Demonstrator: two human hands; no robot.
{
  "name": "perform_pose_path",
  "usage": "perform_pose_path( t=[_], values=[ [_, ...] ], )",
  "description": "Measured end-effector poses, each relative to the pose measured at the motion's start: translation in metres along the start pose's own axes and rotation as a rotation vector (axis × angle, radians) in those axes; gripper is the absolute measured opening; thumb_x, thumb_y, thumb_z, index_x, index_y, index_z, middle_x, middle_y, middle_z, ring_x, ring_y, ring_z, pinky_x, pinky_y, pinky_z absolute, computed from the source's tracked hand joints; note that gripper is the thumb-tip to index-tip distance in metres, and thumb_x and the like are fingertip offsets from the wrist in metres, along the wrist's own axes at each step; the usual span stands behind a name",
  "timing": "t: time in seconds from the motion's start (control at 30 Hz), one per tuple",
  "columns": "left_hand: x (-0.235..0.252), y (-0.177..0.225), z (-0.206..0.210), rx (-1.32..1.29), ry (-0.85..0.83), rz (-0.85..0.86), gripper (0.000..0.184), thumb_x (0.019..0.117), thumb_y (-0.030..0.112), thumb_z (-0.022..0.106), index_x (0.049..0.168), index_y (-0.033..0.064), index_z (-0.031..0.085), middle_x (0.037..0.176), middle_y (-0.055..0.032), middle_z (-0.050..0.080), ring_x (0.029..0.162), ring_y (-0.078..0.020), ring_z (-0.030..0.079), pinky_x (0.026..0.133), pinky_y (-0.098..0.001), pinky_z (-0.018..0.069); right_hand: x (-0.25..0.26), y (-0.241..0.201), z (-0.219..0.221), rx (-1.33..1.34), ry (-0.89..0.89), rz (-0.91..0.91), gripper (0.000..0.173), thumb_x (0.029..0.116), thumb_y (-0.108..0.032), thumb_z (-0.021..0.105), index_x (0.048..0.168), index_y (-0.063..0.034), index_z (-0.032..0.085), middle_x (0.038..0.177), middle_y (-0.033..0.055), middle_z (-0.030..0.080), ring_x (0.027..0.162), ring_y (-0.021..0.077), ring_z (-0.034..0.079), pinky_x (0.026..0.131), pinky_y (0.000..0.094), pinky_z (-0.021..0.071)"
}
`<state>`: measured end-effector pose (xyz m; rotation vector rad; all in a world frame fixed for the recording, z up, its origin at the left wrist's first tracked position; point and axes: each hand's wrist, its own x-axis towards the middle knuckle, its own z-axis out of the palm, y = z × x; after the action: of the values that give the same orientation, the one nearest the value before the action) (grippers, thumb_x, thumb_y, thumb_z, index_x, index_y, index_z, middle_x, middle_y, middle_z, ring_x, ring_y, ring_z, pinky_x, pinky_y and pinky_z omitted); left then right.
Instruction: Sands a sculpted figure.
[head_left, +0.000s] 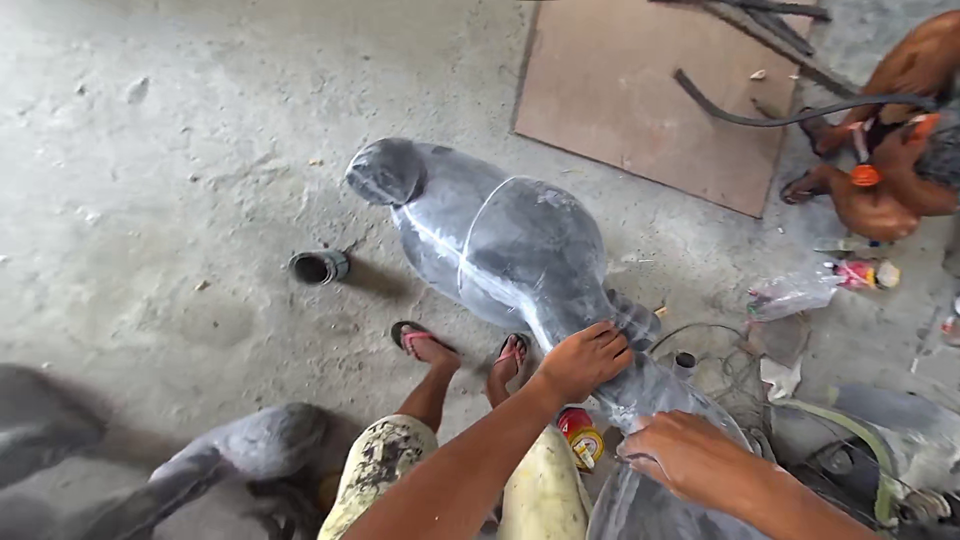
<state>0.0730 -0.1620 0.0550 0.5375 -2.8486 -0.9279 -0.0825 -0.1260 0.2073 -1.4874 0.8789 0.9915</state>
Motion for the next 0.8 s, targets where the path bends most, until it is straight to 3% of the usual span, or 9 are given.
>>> perform_pose_path(
  t=[0.1,0.2,0.33,0.43,0.57,0.67,0.8],
  values=[
    [-0.004,0.002,0.004,-0.003,0.037,-0.009,0.067,0.0741,0.007,0.082,0.136,0.0118,0.058,0.134,-0.009,0.063,0.135,-0.0253,0.053,0.124,-0.0414,0.0272,0.01,-0.006,0.005,-0.089,0.024,-0.03,0.025,0.1032,-0.02,0.055,0.122,-0.0188,0.072,0.112,0.0153,0.072,0.107,0.0381,0.068,0.092,0.0583,0.054],
    [-0.011,0.005,0.007,0.011,0.094,0.001,0.052,0.0813,0.006,0.077,0.131,0.0115,0.062,0.129,-0.0091,0.066,0.132,-0.0255,0.056,0.123,-0.041,0.0296,0.008,-0.004,0.001,-0.195,-0.013,-0.031,0.029,0.1003,-0.015,0.057,0.123,-0.0257,0.071,0.106,0.012,0.074,0.101,0.038,0.069,0.086,0.0594,0.0543],
    [-0.012,0.004,0.014,0.011,0.127,0.011,0.057,0.079,0.003,0.078,0.132,0.0124,0.061,0.129,-0.0086,0.067,0.133,-0.0261,0.055,0.124,-0.0416,0.0271,0.02,-0.014,0.001,-0.323,-0.111,-0.02,0.032,0.0983,-0.009,0.054,0.122,-0.0234,0.07,0.103,0.0142,0.073,0.091,0.04,0.07,0.074,0.06,0.0542],
    [-0.01,0.003,0.015,0.005,0.164,-0.001,0.053,0.0797,0.003,0.077,0.13,0.0132,0.063,0.125,-0.0074,0.068,0.13,-0.0261,0.056,0.125,-0.0421,0.0262,0.045,-0.02,0.006,-0.321,-0.193,0.037,0.033,0.1008,-0.012,0.052,0.127,-0.0226,0.068,0.107,0.0162,0.072,0.098,0.0409,0.069,0.082,0.0609,0.0531],
    [-0.013,0.003,0.017,0.082,0.161,0.021,0.052,0.083,0.001,0.072,0.132,0.0139,0.062,0.124,-0.0049,0.068,0.129,-0.0237,0.057,0.125,-0.0402,0.0263,0.029,-0.011,-0.002,-0.281,-0.165,-0.019,0.044,0.1004,-0.016,0.052,0.14,-0.0334,0.061,0.123,0.0078,0.071,0.105,0.0361,0.069,0.084,0.061,0.0532],
    [-0.013,0.001,0.017,0.007,0.147,0.06,0.063,0.0727,0.003,0.08,0.132,0.0108,0.061,0.124,-0.0095,0.067,0.126,-0.0287,0.058,0.124,-0.0444,0.0261,0.015,-0.006,-0.007,-0.275,-0.14,0.007,0.039,0.0999,-0.022,0.054,0.131,-0.0415,0.068,0.112,0.0018,0.075,0.1,0.0297,0.07,0.081,0.056,0.0548],
    [-0.012,-0.005,0.008,-0.019,0.028,0.109,0.089,0.058,0.024,0.092,0.138,0.0113,0.056,0.132,-0.0106,0.063,0.131,-0.0301,0.054,0.125,-0.0466,0.0222,0.043,-0.014,0.007,-0.266,-0.14,0.016,0.027,0.105,-0.038,0.049,0.121,-0.0359,0.071,0.101,0.0051,0.074,0.097,0.0307,0.07,0.081,0.0566,0.0544]
  ],
)
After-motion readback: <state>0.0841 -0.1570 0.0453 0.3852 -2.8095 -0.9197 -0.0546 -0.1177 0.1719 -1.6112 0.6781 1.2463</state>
